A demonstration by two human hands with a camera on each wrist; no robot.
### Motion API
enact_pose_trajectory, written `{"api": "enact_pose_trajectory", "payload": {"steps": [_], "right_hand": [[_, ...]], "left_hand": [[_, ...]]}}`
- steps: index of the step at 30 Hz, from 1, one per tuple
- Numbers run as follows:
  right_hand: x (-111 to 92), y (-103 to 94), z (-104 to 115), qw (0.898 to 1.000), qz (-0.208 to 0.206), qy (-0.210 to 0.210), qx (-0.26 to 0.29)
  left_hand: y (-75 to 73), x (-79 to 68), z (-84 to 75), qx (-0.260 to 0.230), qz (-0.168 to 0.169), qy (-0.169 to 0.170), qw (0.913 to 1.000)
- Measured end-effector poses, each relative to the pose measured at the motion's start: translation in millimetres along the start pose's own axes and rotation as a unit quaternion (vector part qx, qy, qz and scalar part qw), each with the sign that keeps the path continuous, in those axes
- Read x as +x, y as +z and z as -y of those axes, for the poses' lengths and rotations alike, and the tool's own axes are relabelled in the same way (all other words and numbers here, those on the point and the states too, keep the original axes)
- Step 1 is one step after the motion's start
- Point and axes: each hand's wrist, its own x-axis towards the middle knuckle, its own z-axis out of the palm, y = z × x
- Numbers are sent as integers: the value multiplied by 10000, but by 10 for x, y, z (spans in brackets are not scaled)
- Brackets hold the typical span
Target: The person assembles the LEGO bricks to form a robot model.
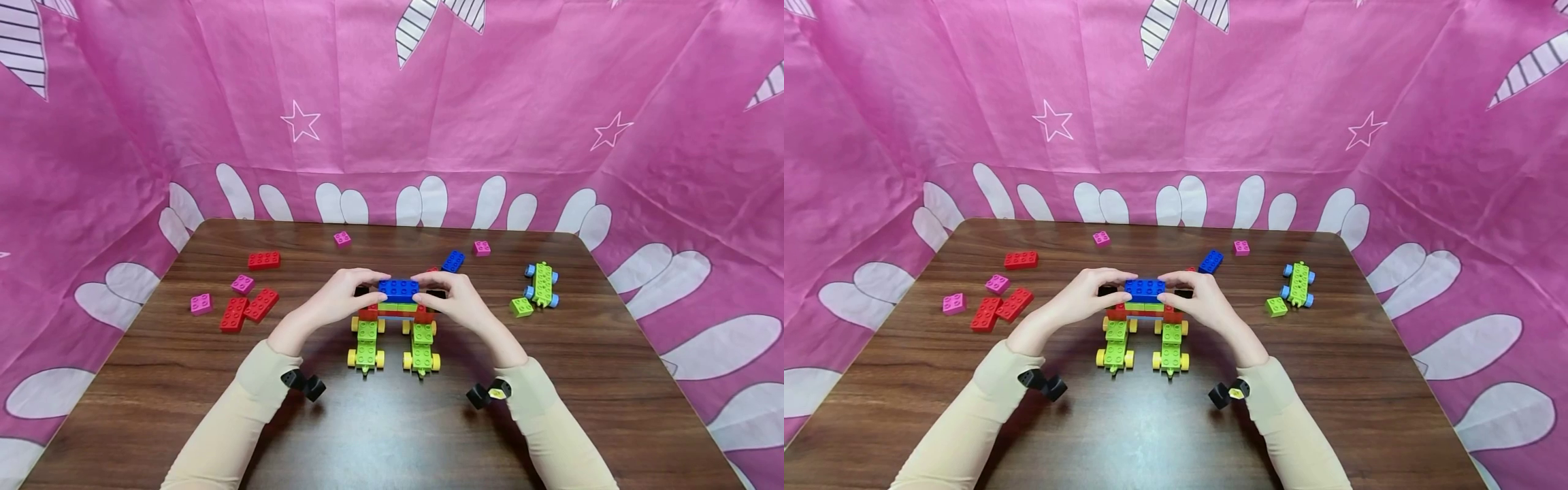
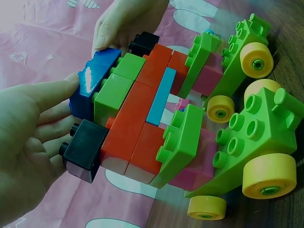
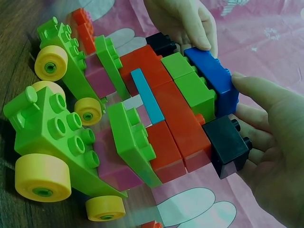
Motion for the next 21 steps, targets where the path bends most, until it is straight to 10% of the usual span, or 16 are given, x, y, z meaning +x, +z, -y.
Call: {"api": "enact_pose_trajectory", "payload": {"steps": [21], "right_hand": [[30,-23,31,9996,57,248,-74]], "left_hand": [[-18,30,-34,-39,78,-206,9997]]}}
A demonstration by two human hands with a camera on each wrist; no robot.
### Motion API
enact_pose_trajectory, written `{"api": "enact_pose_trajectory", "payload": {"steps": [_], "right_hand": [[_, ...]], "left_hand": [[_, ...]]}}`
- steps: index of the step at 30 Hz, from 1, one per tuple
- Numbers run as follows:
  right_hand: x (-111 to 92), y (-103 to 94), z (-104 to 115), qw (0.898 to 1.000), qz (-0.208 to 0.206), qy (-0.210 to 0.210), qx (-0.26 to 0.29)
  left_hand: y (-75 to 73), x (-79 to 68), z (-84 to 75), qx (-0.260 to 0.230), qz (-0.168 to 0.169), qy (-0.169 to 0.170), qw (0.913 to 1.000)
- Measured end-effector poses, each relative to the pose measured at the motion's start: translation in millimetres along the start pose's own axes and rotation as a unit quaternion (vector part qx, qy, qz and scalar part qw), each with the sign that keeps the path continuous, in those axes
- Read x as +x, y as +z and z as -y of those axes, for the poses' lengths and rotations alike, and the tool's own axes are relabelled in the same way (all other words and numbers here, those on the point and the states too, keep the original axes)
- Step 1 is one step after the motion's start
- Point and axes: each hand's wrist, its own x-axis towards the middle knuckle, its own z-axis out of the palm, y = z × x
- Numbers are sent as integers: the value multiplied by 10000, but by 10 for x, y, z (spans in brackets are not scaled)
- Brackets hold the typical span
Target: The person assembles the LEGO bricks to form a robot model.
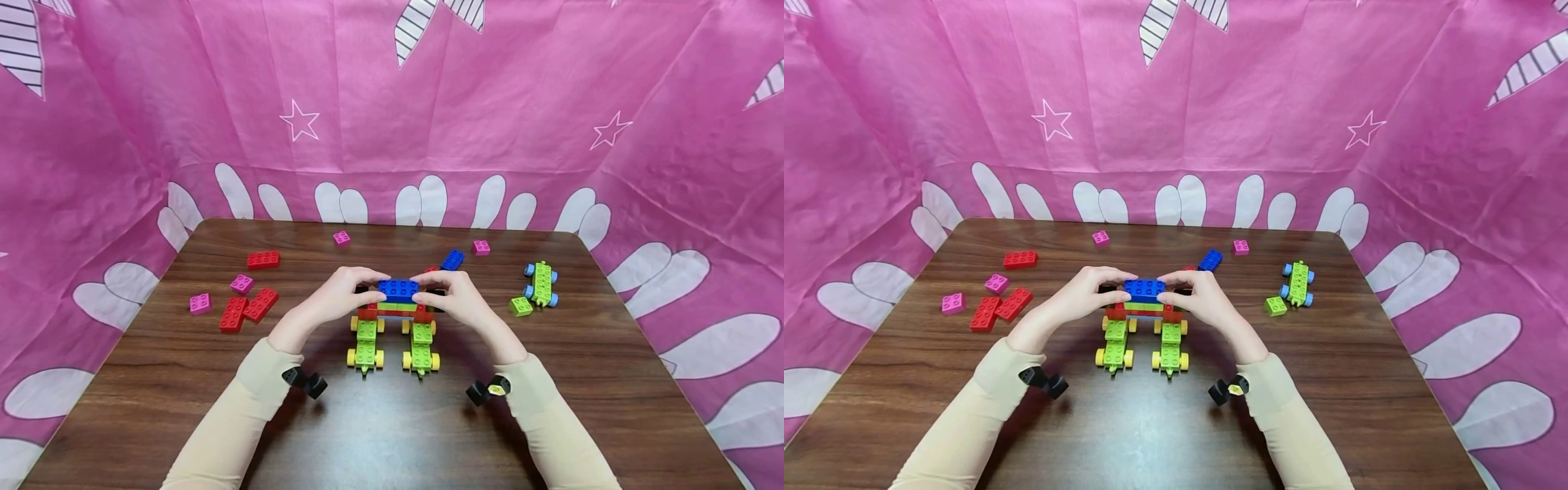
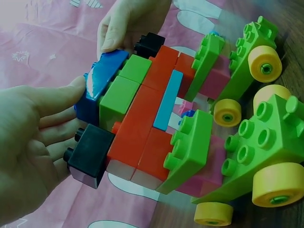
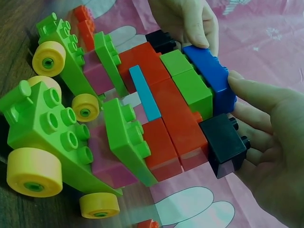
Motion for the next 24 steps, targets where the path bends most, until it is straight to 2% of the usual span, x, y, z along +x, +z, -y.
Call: {"api": "enact_pose_trajectory", "payload": {"steps": [11,24], "right_hand": [[22,-26,44,9999,142,-75,-35],[27,-31,46,9998,213,-23,19]], "left_hand": [[-16,26,-10,-29,76,-17,10000],[-4,32,-5,-208,8,-18,9998]]}}
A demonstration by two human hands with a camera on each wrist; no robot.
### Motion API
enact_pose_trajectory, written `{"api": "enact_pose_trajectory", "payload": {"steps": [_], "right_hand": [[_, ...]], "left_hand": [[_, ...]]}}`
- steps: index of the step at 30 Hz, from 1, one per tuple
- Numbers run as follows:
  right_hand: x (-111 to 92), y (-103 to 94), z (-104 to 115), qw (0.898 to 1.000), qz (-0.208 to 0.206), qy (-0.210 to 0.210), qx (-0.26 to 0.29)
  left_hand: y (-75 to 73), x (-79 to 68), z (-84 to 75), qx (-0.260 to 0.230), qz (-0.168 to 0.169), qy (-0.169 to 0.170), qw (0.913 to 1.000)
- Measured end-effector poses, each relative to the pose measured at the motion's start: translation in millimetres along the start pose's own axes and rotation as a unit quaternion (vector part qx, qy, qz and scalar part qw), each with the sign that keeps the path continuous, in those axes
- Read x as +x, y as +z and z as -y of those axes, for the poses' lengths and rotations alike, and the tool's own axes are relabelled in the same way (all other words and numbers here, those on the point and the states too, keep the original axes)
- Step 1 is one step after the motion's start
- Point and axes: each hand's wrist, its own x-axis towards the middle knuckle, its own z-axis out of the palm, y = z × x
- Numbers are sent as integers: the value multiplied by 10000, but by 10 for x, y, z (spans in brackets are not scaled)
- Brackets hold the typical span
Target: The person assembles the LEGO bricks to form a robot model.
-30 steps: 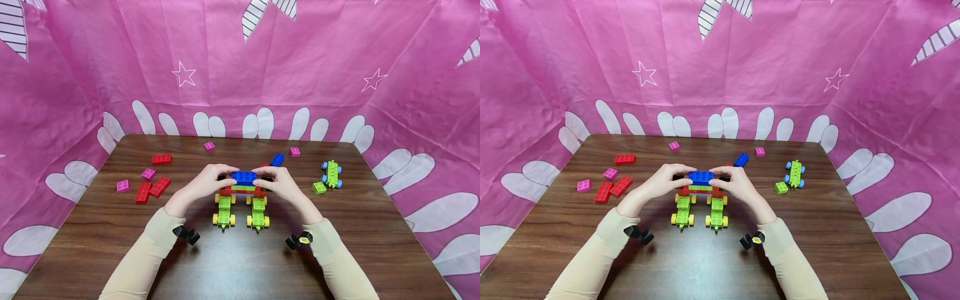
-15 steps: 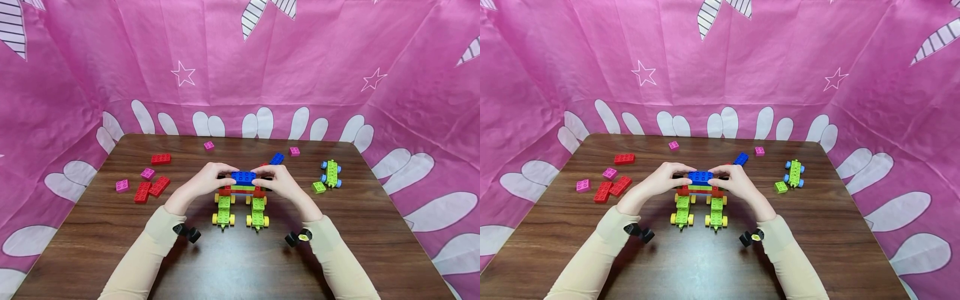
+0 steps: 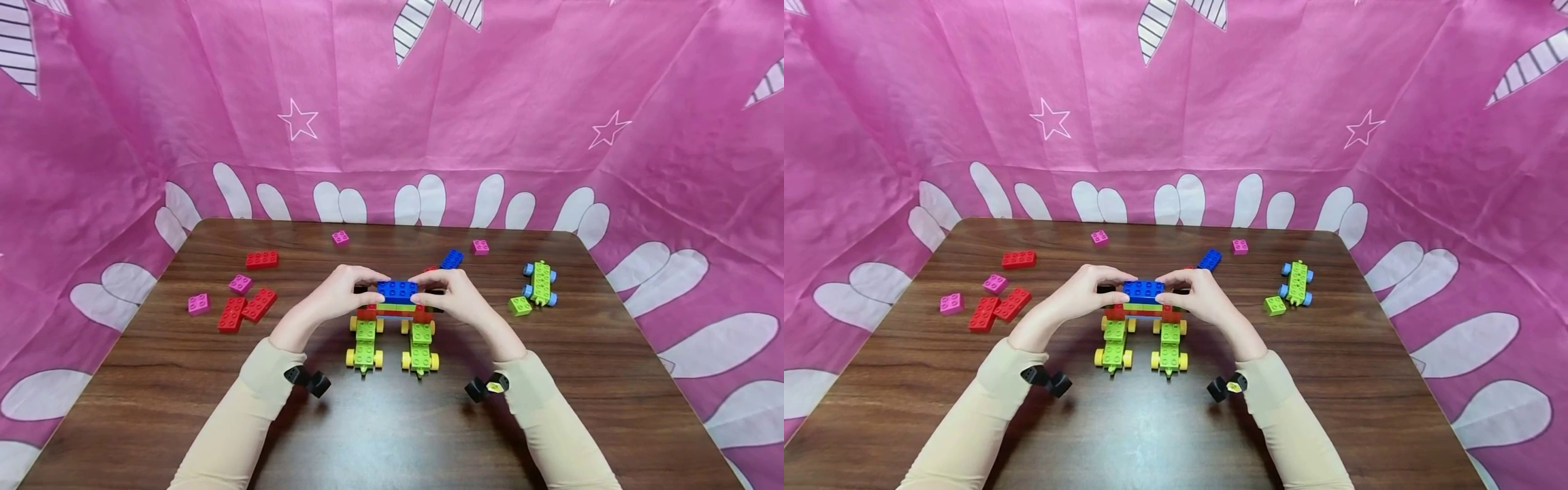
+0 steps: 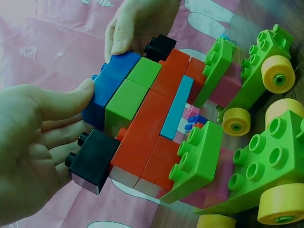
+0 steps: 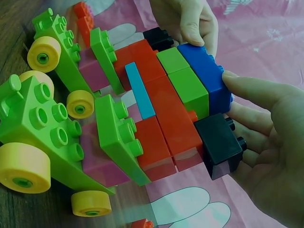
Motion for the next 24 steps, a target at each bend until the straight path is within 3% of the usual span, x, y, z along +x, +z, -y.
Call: {"api": "enact_pose_trajectory", "payload": {"steps": [17,24], "right_hand": [[-5,0,-1,9999,-17,-91,-52],[4,-1,-3,9999,50,-132,-78]], "left_hand": [[50,-8,40,-122,-284,99,9995],[54,-12,62,-43,-249,138,9996]]}}
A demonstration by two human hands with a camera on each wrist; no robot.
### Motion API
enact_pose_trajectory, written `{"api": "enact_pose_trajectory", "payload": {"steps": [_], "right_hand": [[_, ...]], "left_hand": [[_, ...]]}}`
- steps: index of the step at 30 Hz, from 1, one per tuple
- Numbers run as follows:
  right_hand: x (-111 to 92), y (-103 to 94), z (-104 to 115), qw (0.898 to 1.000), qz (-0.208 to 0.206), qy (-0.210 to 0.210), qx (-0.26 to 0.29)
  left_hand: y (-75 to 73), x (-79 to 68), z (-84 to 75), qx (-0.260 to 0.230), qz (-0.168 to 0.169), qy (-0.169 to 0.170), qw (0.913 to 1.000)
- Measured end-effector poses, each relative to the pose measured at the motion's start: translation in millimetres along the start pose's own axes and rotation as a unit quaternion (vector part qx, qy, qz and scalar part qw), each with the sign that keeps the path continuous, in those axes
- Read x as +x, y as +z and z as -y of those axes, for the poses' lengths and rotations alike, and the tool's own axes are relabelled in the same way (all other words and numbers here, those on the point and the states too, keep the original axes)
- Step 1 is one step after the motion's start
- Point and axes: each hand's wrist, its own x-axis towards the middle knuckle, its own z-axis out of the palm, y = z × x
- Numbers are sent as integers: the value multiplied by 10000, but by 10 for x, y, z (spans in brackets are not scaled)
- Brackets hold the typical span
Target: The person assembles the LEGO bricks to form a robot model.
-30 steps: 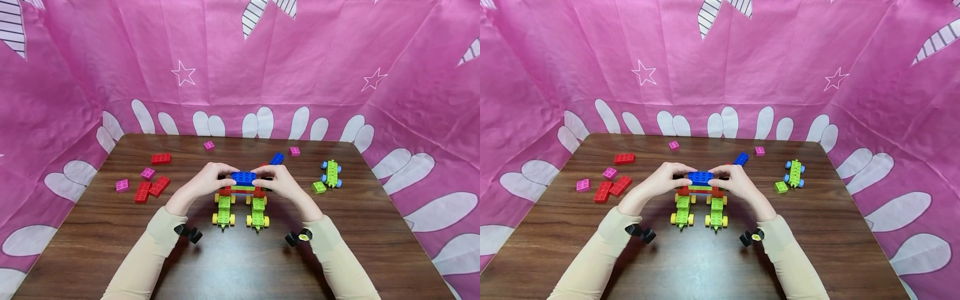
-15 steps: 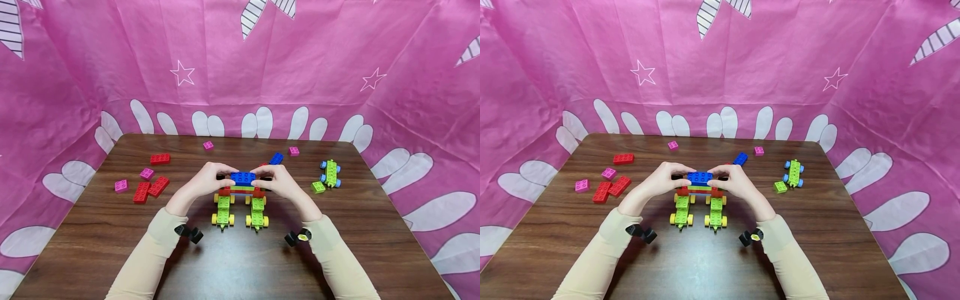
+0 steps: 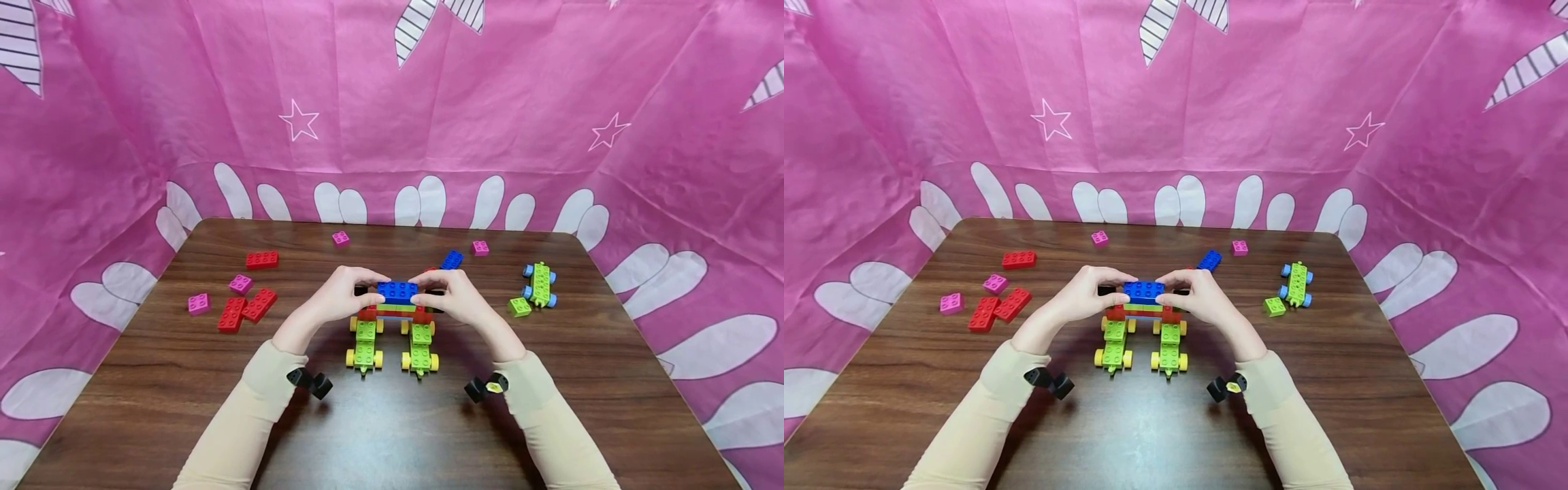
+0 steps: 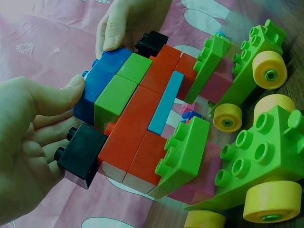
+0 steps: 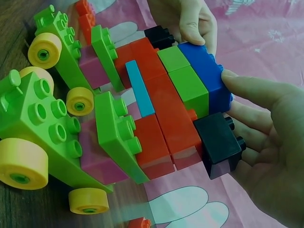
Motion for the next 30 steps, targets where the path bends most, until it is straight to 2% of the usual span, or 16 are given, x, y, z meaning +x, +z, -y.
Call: {"api": "enact_pose_trajectory", "payload": {"steps": [7,21,30], "right_hand": [[5,-4,-10,10000,0,19,20],[14,-68,-13,9996,242,108,-116],[24,-77,-30,9993,338,-87,-110]], "left_hand": [[-9,9,-2,5,16,81,10000],[-45,48,-40,84,253,-110,9996],[-52,48,-29,135,300,-108,9994]]}}
